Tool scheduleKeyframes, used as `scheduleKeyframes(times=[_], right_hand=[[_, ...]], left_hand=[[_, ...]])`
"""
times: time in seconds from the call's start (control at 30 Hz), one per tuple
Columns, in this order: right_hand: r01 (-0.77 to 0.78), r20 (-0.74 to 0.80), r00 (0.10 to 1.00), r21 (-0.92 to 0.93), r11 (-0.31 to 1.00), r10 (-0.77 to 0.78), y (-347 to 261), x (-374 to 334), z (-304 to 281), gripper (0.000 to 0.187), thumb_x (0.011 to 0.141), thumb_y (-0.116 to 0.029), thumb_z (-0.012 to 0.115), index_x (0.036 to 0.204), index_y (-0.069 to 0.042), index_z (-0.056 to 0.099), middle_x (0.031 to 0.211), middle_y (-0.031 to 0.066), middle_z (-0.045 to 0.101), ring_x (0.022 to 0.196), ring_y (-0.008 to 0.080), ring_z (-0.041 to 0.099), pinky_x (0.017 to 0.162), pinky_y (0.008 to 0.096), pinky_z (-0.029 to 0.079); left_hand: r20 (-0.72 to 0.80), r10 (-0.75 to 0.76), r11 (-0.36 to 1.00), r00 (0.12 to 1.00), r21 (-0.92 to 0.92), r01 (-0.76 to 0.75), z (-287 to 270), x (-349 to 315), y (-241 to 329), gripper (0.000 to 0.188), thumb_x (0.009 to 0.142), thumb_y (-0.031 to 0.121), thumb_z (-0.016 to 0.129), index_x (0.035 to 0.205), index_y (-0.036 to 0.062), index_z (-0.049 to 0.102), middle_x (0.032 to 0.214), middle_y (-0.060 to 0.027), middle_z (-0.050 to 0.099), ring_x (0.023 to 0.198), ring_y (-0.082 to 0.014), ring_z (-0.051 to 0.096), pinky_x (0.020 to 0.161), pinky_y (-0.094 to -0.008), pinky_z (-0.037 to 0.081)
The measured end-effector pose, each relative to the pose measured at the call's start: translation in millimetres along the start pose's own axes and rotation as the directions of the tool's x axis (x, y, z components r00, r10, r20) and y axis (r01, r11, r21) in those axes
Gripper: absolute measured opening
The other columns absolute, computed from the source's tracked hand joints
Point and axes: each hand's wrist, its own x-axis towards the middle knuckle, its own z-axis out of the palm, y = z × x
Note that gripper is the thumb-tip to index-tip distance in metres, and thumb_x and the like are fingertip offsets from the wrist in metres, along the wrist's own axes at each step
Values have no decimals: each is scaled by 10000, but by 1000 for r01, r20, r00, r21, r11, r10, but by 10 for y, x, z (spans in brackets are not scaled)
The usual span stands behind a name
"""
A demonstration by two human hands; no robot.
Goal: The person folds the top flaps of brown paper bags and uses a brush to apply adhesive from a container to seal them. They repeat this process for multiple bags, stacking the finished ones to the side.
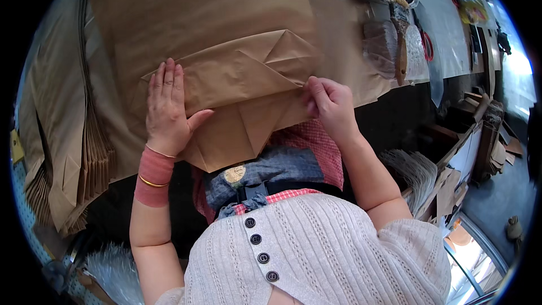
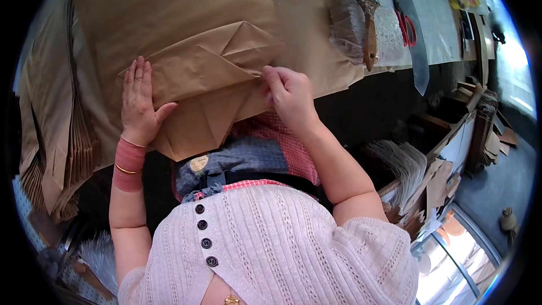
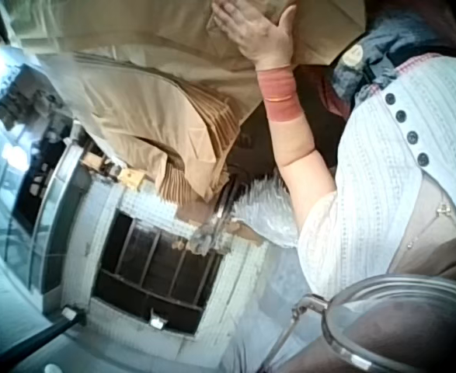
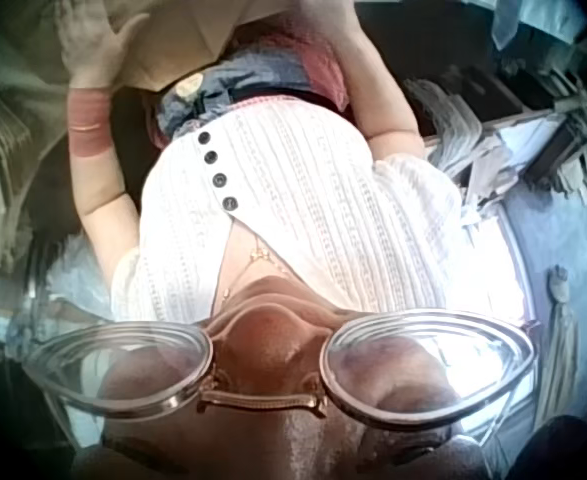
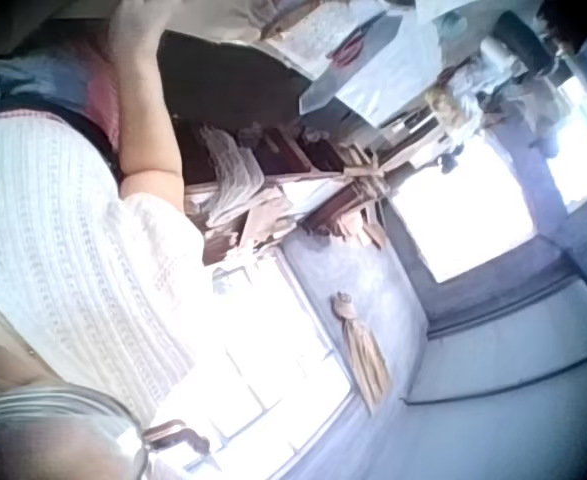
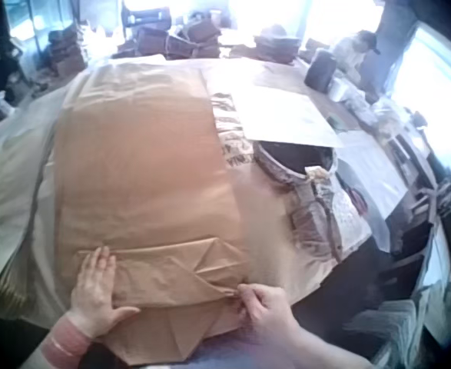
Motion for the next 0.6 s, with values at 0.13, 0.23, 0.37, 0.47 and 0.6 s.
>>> scheduleKeyframes(times=[0.13,0.23,0.37,0.47,0.6], right_hand=[[-104,36,994,150,983,100,-34,31,36,247,913,-249,672,787,-39,640,667,-7,601,557,37,507,502,196,401],[-52,35,998,83,995,49,-30,30,46,228,910,-249,674,802,-52,638,670,-2,605,558,35,511,498,180,388],[-137,113,987,170,976,119,-84,39,33,223,910,-246,671,805,-54,628,667,1,601,551,39,505,484,169,365],[-211,142,974,261,942,179,-68,41,44,226,916,-241,659,797,-54,616,651,-4,587,527,40,482,467,170,346],[-203,156,975,316,927,160,0,37,28,266,936,-270,629,804,-39,618,650,-3,586,534,44,477,479,178,357]], left_hand=[[-2,13,1000,1000,27,-13,-23,15,-5,986,794,639,574,1446,-47,295,1500,-218,319,1394,-371,290,1150,-480,217],[4,8,999,1000,31,-8,-32,25,3,989,796,646,565,1444,-51,295,1499,-221,319,1392,-378,290,1149,-482,217],[4,-2,999,1000,42,1,-10,5,16,993,794,641,568,1446,-52,287,1506,-219,306,1400,-378,272,1152,-479,209],[-6,-5,999,1000,41,5,17,-9,23,1004,784,635,582,1454,-47,274,1515,-213,292,1409,-370,257,1155,-475,201],[-1,-10,1000,1000,20,10,40,-12,7,1021,772,631,598,1465,-35,255,1524,-205,278,1416,-359,249,1158,-468,196]])
